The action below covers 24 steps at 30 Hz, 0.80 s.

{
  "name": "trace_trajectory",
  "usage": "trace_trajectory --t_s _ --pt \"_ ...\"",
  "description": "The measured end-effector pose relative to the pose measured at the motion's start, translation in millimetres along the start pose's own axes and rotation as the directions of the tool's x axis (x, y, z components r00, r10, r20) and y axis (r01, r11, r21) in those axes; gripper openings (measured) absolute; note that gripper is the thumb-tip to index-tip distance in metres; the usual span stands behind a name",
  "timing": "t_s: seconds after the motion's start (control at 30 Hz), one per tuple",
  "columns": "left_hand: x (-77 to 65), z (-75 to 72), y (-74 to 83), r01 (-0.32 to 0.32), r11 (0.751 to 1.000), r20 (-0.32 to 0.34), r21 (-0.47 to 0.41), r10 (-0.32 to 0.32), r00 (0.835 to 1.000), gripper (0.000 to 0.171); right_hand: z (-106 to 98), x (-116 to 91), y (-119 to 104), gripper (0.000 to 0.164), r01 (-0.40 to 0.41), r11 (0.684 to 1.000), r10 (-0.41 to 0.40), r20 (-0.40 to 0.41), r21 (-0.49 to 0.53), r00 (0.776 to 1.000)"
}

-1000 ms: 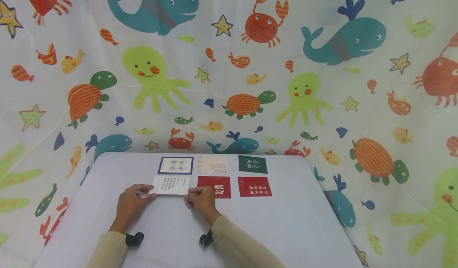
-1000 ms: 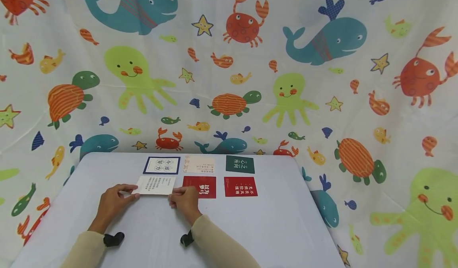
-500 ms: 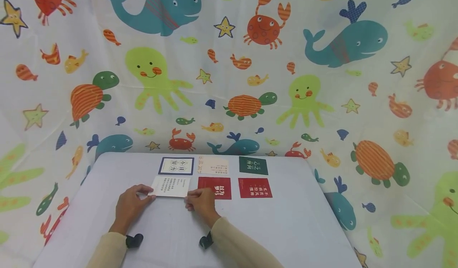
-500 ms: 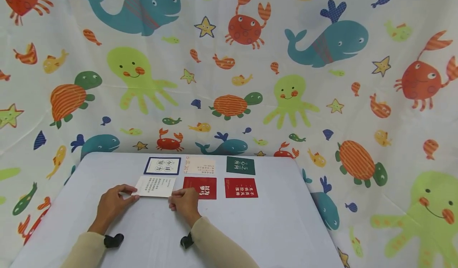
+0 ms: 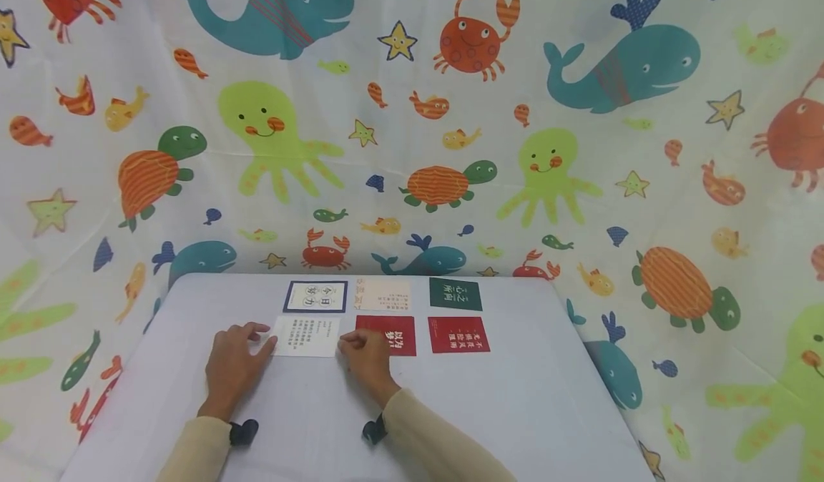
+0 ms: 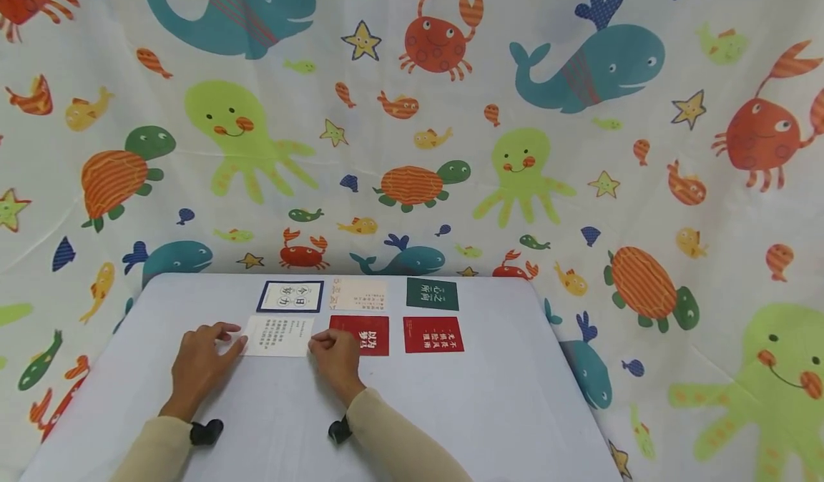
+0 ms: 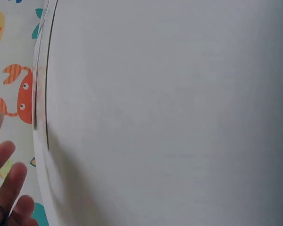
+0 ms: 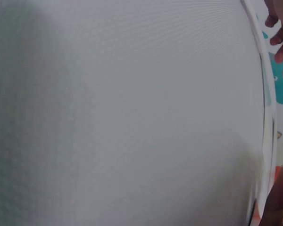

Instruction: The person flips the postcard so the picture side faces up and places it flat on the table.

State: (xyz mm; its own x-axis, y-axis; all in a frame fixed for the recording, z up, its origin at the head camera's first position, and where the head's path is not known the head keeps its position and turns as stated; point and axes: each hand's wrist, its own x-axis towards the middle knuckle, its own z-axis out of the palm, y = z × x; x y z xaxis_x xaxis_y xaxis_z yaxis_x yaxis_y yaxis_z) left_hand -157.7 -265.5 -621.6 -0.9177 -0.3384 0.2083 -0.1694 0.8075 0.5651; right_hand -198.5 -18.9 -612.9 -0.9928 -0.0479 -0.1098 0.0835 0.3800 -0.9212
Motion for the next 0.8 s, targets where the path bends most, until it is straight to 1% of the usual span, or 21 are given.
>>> trace_trajectory --t_s 0.1,0.2,0.3,0.4,0.47,0.53,0.7,0.8 --pt "2.9 0.9 8.6 -0.043 0.998 -0.062 0.036 0.045 0.997 0.048 -2 2 -2 0.005 0.029 1.0 -0.029 -0.011 0.001 1.0" --pt "5.4 1.8 18.9 -0.083 0.995 -0.094 0.051 0.088 0.992 0.057 -4 3 -3 0.005 0.037 0.999 -0.038 -0.018 -0.027 0.999" --pt "7.5 3.2 29.5 -0.125 0.989 -0.094 0.073 0.132 0.987 0.07 -7 3 -2 0.008 0.059 0.994 -0.063 -0.042 -0.097 0.997" --pt "8.3 3.2 37.2 -0.173 0.978 -0.08 0.12 0.184 0.98 0.086 -9 1 -4 0.015 0.091 0.981 -0.103 -0.066 -0.172 0.992" --pt "7.5 3.7 41.6 -0.206 0.966 -0.069 0.155 0.218 0.973 0.095 -11 0 -6 0.024 0.122 0.968 -0.139 -0.063 -0.221 0.988" --pt "6.8 4.2 45.7 -0.237 0.954 -0.06 0.184 0.251 0.966 0.1 -13 -1 -9 0.034 0.154 0.951 -0.172 -0.045 -0.267 0.984" --pt "4.2 4.9 54.1 -0.287 0.934 -0.017 0.21 0.297 0.955 0.102 -26 2 -16 0.055 0.25 0.887 -0.26 0.029 -0.388 0.965" --pt "1.8 5.9 58.0 -0.305 0.926 0.009 0.222 0.31 0.951 0.101 -33 5 -18 0.065 0.281 0.85 -0.281 0.068 -0.446 0.957"
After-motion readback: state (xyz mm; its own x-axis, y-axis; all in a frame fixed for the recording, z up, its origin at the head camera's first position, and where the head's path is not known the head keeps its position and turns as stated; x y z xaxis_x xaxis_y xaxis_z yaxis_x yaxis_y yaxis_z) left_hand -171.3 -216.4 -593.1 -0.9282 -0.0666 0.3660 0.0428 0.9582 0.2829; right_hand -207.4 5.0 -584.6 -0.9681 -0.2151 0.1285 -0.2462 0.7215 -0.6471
